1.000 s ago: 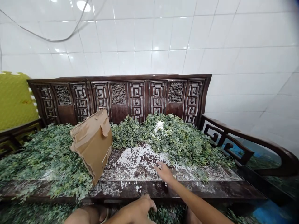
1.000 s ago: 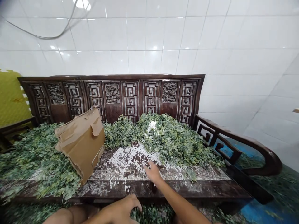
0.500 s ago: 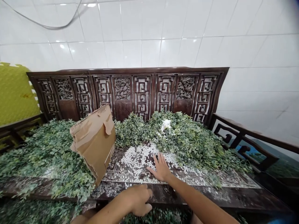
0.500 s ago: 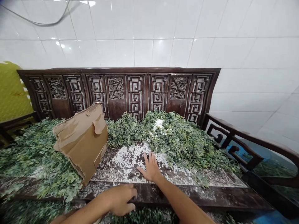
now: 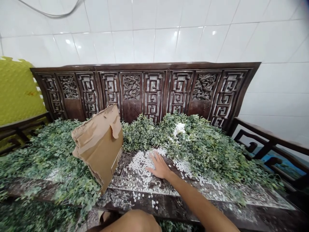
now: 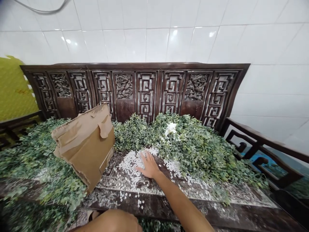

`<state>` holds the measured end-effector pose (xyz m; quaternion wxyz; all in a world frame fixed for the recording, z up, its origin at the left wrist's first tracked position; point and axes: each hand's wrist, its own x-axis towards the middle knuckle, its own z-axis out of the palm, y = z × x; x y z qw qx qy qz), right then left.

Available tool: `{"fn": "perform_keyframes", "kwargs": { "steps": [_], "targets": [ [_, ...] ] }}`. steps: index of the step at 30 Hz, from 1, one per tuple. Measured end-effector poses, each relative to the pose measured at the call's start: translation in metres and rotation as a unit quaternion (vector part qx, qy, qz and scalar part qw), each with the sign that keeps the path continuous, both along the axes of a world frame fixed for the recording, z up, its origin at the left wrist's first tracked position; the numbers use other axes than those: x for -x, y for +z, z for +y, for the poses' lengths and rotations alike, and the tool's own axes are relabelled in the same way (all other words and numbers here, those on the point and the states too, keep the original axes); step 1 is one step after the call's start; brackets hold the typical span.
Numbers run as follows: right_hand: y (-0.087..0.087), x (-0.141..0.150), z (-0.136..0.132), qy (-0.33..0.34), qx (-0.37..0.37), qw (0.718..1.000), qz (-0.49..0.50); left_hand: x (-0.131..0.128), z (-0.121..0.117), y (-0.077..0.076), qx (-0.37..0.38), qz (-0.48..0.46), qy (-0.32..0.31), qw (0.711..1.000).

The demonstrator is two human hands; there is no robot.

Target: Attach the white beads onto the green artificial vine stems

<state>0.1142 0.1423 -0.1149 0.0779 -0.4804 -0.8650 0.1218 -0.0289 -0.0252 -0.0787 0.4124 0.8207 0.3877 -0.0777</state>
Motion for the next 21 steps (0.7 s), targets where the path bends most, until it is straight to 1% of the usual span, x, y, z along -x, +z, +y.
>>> {"fn": "perform_keyframes", "kwargs": {
  "steps": [3,7,10,13,15,18,19,21],
  "targets": [
    [0.003,0.008,-0.001,0.035,-0.022,0.999,0.014,0.005,0.009,0.001,0.021,0.025,-0.040,0.999],
    [0.007,0.012,-0.003,0.063,-0.063,0.996,0.026,0.008,0.017,-0.001,0.036,0.058,-0.086,0.994],
    [0.009,0.015,-0.003,0.084,-0.083,0.993,0.015,0.004,0.019,-0.001,0.029,0.074,-0.108,0.991],
    [0.008,0.019,-0.003,0.097,-0.091,0.991,-0.012,-0.004,0.020,0.002,0.019,0.080,-0.123,0.989],
    [0.006,0.022,-0.002,0.097,-0.090,0.991,-0.033,-0.010,0.020,0.009,0.019,0.087,-0.140,0.986],
    [0.003,0.025,0.002,0.098,-0.082,0.990,-0.062,-0.016,0.022,0.023,0.044,0.101,-0.168,0.980],
    [0.003,0.024,0.004,0.099,-0.078,0.990,-0.070,-0.017,0.024,0.029,0.056,0.104,-0.159,0.980],
    [0.004,0.022,0.008,0.098,-0.070,0.989,-0.084,-0.013,0.031,0.040,0.070,0.120,-0.095,0.986]
  ]
}}
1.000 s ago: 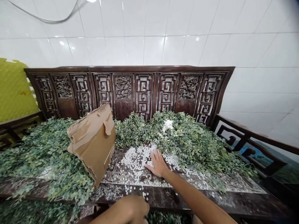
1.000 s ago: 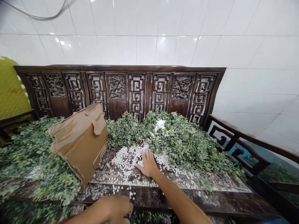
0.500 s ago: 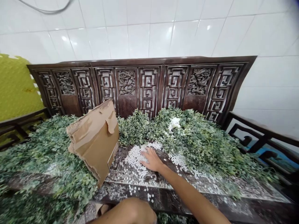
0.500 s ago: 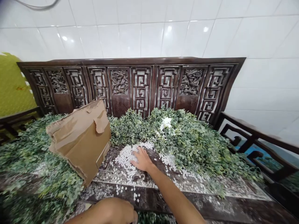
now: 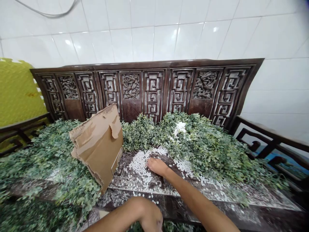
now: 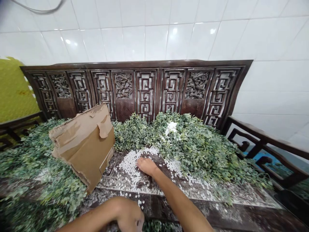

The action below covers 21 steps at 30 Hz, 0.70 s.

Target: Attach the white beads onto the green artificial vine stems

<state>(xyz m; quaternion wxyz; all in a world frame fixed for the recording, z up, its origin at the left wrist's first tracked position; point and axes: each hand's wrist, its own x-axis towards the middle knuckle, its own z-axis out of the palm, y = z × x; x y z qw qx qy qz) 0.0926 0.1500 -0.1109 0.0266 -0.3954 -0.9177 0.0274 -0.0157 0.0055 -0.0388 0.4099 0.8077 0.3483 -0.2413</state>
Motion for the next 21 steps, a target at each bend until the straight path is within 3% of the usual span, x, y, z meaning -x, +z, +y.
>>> {"fn": "perform_keyframes", "kwargs": {
  "steps": [1,5,9,12,16,21],
  "targets": [
    [0.002,-0.003,0.002,-0.004,0.003,1.000,-0.005,0.004,0.006,0.004,-0.020,0.021,0.062,0.998],
    [0.011,-0.021,0.004,-0.028,0.012,0.999,-0.013,0.025,0.054,0.015,-0.140,0.048,0.213,0.966],
    [0.022,-0.039,-0.001,-0.039,0.013,0.999,-0.008,0.034,0.128,0.020,-0.269,0.023,0.381,0.884],
    [0.029,-0.047,-0.002,-0.047,0.022,0.998,-0.017,0.030,0.176,0.021,-0.322,-0.017,0.481,0.815],
    [0.033,-0.048,0.000,-0.073,0.039,0.996,-0.034,0.025,0.209,0.015,-0.328,-0.060,0.552,0.764],
    [0.031,-0.045,0.000,-0.113,0.064,0.991,-0.032,0.033,0.218,0.003,-0.313,-0.114,0.576,0.746]
  ]
}}
